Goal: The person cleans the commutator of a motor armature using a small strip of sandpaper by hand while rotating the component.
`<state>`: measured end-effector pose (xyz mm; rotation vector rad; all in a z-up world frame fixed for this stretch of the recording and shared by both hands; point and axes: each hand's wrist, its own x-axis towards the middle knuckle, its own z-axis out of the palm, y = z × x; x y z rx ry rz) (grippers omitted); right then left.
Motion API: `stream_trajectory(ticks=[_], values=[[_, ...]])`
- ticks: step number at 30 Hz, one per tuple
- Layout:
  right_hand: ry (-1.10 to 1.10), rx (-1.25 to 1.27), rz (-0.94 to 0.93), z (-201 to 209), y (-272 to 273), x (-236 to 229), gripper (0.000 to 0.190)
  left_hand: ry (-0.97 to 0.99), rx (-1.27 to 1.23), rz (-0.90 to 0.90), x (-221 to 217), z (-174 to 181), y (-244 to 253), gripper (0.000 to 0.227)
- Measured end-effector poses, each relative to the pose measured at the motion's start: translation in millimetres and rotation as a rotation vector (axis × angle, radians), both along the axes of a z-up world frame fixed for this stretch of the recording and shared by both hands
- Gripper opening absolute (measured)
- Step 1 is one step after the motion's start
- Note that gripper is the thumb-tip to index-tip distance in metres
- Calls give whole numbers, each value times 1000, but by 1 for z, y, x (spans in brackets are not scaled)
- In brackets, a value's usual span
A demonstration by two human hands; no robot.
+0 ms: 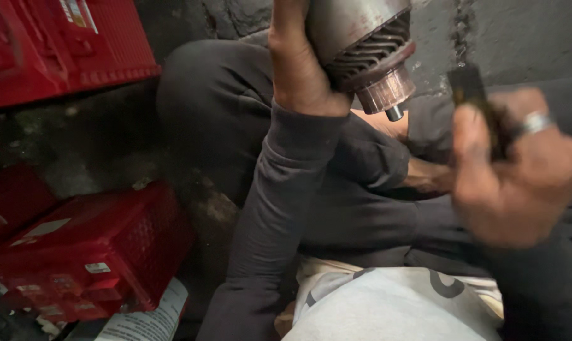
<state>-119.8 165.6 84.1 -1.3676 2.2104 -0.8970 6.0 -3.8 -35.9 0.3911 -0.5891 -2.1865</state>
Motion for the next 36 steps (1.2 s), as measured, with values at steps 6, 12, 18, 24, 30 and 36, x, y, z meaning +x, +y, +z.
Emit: stream_trajectory(ticks=[6, 12, 18, 24, 30, 36], values=[[159, 140, 111, -90, -36, -65, 19, 180, 126, 74, -12, 28, 3, 54], [-118, -112, 133, -68, -67, -68, 43, 346, 56, 185, -20, 43, -5, 64], [-260, -377, 274, -16, -86, -7, 98, 218, -108, 226, -24, 51, -11, 68], [-421, -410, 236, 5, -86, -23, 95, 271, -169, 172, -23, 67, -1, 79], [-804, -220, 422, 39, -86, -53, 83, 520, -370, 112, -39, 71, -4, 88], [-769, 99, 341, -22, -112, -83, 40, 592, -43, 181, -16, 60, -15, 72]])
